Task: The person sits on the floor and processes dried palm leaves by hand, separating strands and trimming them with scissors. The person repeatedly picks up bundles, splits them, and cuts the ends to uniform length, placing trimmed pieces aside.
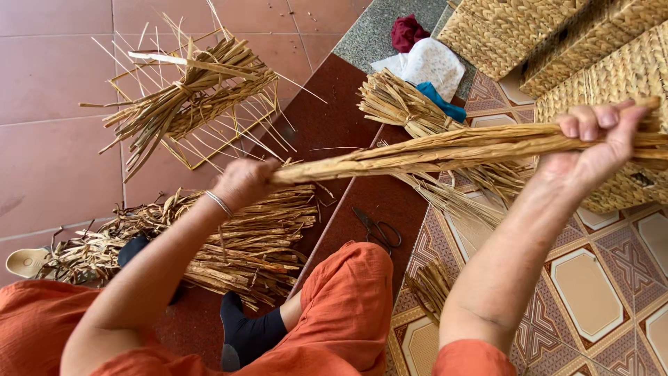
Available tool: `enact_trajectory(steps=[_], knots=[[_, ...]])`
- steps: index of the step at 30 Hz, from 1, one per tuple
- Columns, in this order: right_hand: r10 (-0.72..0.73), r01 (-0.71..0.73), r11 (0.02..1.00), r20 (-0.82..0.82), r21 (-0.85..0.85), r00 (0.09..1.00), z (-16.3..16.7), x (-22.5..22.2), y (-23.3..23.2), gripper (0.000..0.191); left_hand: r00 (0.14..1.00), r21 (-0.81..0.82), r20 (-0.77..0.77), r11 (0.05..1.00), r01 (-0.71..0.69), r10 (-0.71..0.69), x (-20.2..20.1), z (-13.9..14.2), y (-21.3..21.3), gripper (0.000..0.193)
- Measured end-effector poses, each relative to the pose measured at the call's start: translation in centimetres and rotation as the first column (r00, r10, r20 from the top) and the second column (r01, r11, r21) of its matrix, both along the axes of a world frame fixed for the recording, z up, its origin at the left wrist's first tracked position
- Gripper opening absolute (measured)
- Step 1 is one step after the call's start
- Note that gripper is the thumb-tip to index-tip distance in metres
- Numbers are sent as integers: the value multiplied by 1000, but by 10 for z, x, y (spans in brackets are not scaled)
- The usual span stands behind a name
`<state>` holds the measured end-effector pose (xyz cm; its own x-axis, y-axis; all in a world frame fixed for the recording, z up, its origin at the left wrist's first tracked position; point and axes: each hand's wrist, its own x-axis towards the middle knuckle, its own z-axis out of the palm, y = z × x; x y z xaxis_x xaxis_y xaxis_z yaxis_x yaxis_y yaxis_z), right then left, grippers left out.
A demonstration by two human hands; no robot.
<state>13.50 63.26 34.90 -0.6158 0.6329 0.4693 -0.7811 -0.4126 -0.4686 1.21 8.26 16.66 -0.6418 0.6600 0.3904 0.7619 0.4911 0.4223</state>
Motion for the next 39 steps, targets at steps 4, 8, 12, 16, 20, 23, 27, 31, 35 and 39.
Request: enact_trajectory(steps=[4,8,12,16,20,23,27,31,35,39], knots=[[-74,63,991,93,115,993,-2,22,-30,29,942,-183,-242,943,-279,232,-39,18,-29,28],[-181,135,972,246,193,952,-28,30,-115,20,847,-52,-361,898,-437,391,-59,35,-58,34],[-347,252,918,314,305,884,-76,8,-215,36,680,-175,-624,779,-602,385,-21,8,-45,119],[-391,246,918,602,311,696,-129,-15,-291,43,630,56,769,969,-240,111,61,-44,-4,63],[-136,12,958,417,287,899,-170,-4,-358,33,-110,472,846,829,-298,-521,114,-66,29,118],[-32,-90,899,268,428,963,-190,38,-393,18,-161,541,578,523,-658,-800,121,-66,44,117],[176,-259,843,214,471,961,-200,89,-405,14,58,436,593,260,-862,-803,93,-69,47,72],[175,-275,714,216,643,961,-204,122,-402,15,73,366,720,288,-885,-691,58,-80,28,20],[225,-231,642,109,731,968,-210,136,-411,20,148,391,771,277,-878,-620,11,-74,-1,12],[194,-240,421,171,875,966,-214,141,-420,23,230,439,805,287,-851,-547,-23,-46,-21,20]])
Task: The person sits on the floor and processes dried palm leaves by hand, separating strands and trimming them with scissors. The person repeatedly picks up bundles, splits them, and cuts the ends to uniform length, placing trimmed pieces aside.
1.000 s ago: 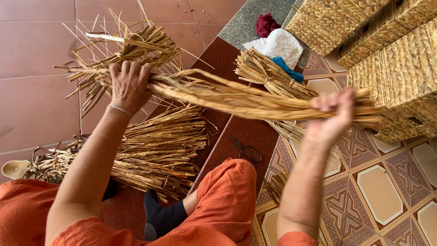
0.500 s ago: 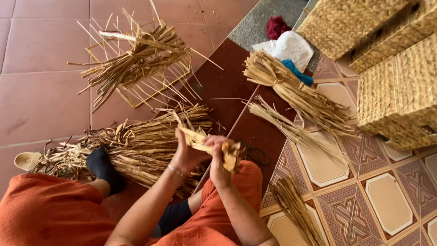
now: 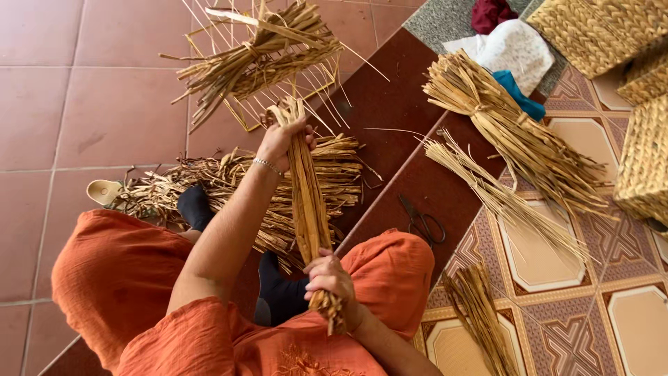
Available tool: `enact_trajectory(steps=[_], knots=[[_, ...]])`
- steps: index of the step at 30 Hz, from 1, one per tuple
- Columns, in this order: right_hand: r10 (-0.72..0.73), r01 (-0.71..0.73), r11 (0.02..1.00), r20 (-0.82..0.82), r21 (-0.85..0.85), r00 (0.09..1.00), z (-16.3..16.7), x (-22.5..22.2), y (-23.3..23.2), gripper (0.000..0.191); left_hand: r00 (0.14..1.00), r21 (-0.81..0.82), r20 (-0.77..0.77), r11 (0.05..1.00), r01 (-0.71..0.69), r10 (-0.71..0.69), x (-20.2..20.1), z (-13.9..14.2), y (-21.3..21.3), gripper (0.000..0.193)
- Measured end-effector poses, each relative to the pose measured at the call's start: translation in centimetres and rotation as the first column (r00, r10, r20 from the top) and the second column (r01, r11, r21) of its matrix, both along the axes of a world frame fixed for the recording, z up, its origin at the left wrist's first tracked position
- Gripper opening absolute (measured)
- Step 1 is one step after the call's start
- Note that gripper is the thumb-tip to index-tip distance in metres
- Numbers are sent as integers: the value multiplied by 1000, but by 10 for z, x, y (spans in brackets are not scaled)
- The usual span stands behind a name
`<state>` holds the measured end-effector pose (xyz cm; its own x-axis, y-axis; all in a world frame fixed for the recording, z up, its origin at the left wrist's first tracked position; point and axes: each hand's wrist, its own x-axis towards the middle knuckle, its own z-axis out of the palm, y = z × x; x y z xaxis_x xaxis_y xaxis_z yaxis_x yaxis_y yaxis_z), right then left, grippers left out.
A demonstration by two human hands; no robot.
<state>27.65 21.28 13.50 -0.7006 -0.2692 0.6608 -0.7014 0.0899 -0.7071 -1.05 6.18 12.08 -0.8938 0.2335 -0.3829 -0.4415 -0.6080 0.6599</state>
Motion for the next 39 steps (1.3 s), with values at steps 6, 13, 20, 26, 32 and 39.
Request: enact_trajectory(steps=[6,13,20,26,32,39], knots=[[73,-63,982,-52,180,996,-15,-6,-28,28,999,-120,-22,992,25,-28,-36,51,-17,22],[189,-98,904,-184,416,965,-49,-27,-70,12,977,-257,-197,966,28,-81,-67,93,-25,19],[218,-70,855,-233,515,948,-81,-37,-112,11,930,-376,-306,924,76,-201,-78,103,-23,23],[266,-67,797,-249,600,931,-121,-26,-134,6,933,-510,-271,858,69,-236,-83,83,-19,23],[192,109,746,-369,657,909,-130,-29,-138,29,954,-458,-219,885,83,-203,-63,55,8,15],[414,-461,736,210,495,886,-114,-60,-79,39,915,-760,-16,600,251,-404,3,80,-22,22]])
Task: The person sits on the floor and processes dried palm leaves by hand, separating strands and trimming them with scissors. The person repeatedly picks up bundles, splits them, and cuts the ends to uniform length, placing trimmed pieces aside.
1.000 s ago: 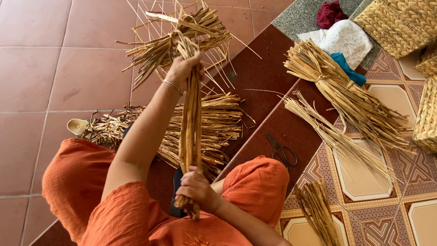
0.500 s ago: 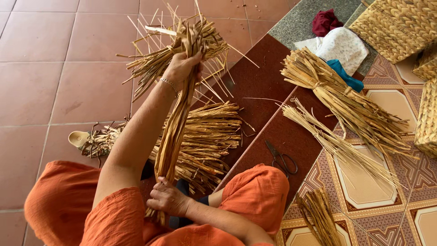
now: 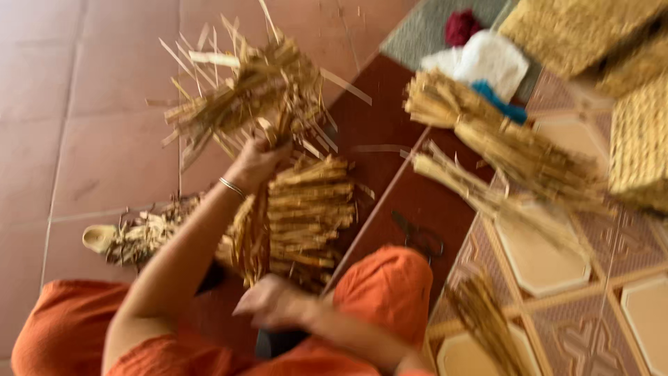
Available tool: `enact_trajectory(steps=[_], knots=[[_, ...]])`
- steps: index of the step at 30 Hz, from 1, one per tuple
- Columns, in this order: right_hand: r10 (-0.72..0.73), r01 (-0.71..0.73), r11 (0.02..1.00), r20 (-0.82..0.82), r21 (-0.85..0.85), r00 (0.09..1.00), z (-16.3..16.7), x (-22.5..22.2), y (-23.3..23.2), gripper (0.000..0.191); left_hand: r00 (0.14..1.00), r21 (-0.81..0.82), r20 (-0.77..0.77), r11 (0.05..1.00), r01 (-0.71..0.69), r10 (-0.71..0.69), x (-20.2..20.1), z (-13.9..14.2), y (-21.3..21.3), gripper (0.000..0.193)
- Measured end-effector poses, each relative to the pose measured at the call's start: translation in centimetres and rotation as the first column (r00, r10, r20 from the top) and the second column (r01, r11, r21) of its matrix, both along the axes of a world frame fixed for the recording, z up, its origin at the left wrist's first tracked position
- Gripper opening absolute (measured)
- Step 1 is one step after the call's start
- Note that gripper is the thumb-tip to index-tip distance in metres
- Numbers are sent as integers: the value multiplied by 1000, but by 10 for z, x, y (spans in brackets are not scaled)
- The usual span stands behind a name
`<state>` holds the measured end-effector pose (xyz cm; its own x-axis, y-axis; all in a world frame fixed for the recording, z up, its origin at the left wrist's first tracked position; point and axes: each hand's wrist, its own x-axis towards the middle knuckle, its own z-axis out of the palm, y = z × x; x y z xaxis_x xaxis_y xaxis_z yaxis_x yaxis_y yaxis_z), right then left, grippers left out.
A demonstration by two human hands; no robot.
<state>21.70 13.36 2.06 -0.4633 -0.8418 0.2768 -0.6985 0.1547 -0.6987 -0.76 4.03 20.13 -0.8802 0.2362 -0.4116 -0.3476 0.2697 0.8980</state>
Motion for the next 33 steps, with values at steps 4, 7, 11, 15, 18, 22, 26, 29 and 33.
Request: enact_trajectory(steps=[4,7,11,15,18,22,26,29,33], knots=[[-723,384,678,476,626,501,12,-53,120,43,991,-60,-108,995,75,-81,31,13,-31,23],[-891,693,337,-23,637,454,25,-81,222,26,992,103,-45,987,122,-118,44,18,-43,20],[-966,582,-17,-163,813,200,35,-87,293,42,993,164,-23,979,121,-119,49,24,-54,14],[-963,529,-202,-267,824,48,28,-82,311,56,985,98,12,980,172,-174,36,22,-53,21],[-959,570,-183,-272,801,74,21,-79,317,56,977,223,14,953,206,-215,25,19,-55,11],[-960,556,-143,-252,819,125,10,-80,323,47,974,220,45,953,209,-223,11,12,-50,18],[-945,521,-154,-280,839,171,5,-83,322,59,983,233,19,957,176,-185,7,10,-54,12],[-942,543,-145,-283,827,179,2,-79,326,62,989,245,16,959,142,-150,6,13,-60,13],[-960,750,-95,-260,654,105,3,-73,324,60,995,255,16,962,93,-100,8,16,-66,17]])
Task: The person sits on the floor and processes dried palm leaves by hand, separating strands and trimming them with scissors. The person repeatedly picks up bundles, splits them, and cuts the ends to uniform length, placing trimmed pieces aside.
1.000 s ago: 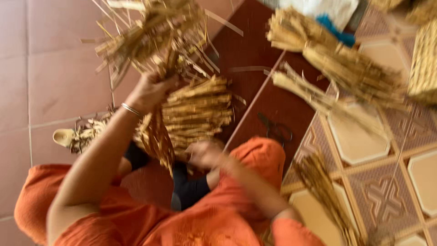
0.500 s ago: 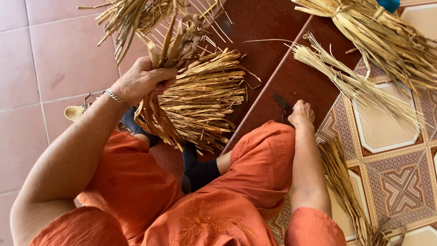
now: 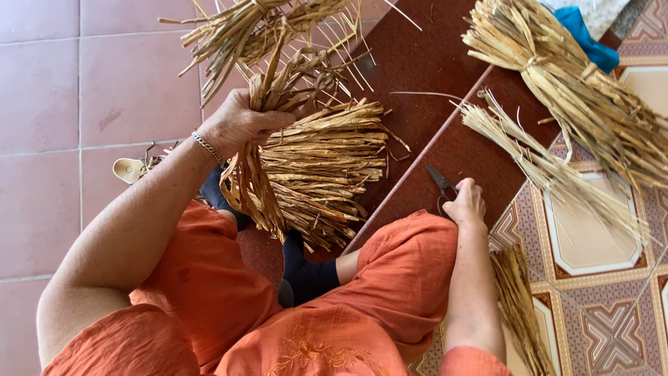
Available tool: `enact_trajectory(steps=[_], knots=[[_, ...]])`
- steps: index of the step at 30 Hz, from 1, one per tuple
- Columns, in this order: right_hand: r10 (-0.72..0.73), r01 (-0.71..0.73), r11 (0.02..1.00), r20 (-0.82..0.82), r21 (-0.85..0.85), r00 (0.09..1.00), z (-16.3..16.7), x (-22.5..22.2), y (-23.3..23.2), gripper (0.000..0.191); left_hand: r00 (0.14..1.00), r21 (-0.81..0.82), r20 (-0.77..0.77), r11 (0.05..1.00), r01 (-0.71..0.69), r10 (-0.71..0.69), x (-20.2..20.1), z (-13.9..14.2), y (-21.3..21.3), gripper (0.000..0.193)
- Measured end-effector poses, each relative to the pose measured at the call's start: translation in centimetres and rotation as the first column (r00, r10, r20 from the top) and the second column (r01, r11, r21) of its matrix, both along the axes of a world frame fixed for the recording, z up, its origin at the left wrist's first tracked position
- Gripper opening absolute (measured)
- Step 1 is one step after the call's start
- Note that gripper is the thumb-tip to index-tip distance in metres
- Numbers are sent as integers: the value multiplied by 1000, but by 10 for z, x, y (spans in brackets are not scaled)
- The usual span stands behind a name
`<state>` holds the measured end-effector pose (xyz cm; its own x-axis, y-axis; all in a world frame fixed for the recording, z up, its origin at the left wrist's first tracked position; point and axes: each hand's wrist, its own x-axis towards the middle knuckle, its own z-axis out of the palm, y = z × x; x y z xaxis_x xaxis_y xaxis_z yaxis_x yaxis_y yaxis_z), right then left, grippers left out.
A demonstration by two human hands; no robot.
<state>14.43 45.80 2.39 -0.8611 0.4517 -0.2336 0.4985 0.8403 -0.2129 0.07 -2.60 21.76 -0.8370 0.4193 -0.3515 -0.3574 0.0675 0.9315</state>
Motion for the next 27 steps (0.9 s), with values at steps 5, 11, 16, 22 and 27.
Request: enact_trajectory(steps=[5,11,16,22,27], knots=[[-226,-57,872,-504,-485,834,24,-17,-36,61,1000,36,0,999,-9,9,-1,-2,-6,16],[-24,-502,-24,-501,-865,865,77,-45,-140,80,998,44,17,997,-67,67,-7,-4,2,19],[118,-573,-138,-587,-808,801,74,-74,-223,91,998,84,31,994,-63,61,-7,-3,8,13],[158,-541,-121,-554,-832,817,55,-76,-239,99,989,115,108,986,-117,104,-7,-13,9,18],[179,-585,-48,-583,-810,793,46,-79,-239,98,990,96,115,991,-94,82,-11,-30,17,19]])
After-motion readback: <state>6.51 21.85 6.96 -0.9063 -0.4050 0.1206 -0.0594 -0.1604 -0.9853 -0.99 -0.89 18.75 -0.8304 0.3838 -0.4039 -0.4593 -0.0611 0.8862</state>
